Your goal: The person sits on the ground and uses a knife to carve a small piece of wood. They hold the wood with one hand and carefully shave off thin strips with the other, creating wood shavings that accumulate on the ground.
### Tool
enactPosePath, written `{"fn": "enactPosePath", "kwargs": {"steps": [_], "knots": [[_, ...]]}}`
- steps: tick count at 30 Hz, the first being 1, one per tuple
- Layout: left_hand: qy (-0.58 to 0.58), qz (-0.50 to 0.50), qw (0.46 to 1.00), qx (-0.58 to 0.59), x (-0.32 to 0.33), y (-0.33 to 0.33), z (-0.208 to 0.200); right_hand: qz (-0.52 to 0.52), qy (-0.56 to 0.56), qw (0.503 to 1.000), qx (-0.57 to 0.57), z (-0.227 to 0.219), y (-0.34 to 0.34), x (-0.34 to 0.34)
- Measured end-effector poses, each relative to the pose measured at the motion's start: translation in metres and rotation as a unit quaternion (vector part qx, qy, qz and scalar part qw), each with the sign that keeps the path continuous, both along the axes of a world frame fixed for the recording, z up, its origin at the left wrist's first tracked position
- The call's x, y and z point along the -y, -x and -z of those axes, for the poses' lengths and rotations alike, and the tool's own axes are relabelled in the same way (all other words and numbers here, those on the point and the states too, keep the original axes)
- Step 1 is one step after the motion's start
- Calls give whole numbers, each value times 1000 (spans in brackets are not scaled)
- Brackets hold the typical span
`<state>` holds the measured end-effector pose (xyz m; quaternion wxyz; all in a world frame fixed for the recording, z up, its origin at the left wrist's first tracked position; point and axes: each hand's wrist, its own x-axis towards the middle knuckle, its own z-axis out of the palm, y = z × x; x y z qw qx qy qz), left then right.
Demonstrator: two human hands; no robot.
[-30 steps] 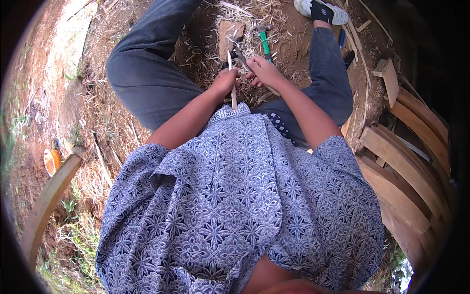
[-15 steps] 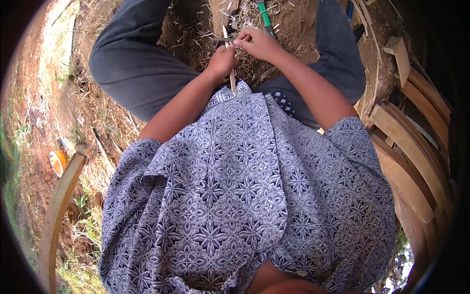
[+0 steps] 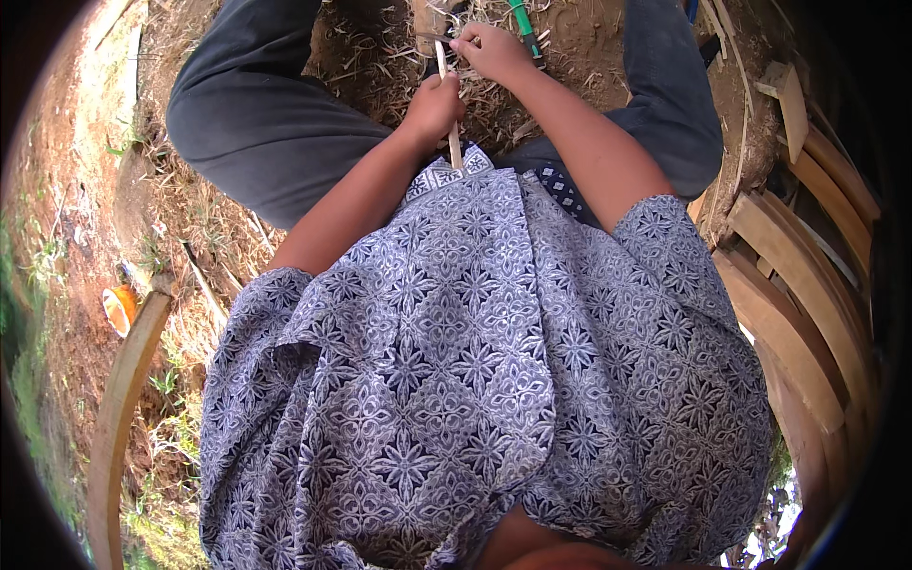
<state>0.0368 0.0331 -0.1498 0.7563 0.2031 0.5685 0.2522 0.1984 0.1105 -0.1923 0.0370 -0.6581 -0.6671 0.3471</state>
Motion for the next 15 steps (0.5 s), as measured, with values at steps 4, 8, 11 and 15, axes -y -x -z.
{"fn": "enactPosePath", "kwargs": {"steps": [4, 8, 11, 15], "knots": [[28, -4, 999, 30, -2, 3, -8, -9, 12, 999, -35, -17, -9, 7], [13, 8, 1000, 9, 1, 5, 0, -57, 32, 997, -38, -51, -5, 24], [0, 18, 1000, -8, 1, 3, 1, -61, 42, 997, -26, -58, -3, 27], [-4, 22, 1000, -5, 2, 3, 2, -55, 48, 997, -9, -60, 2, 26]]}}
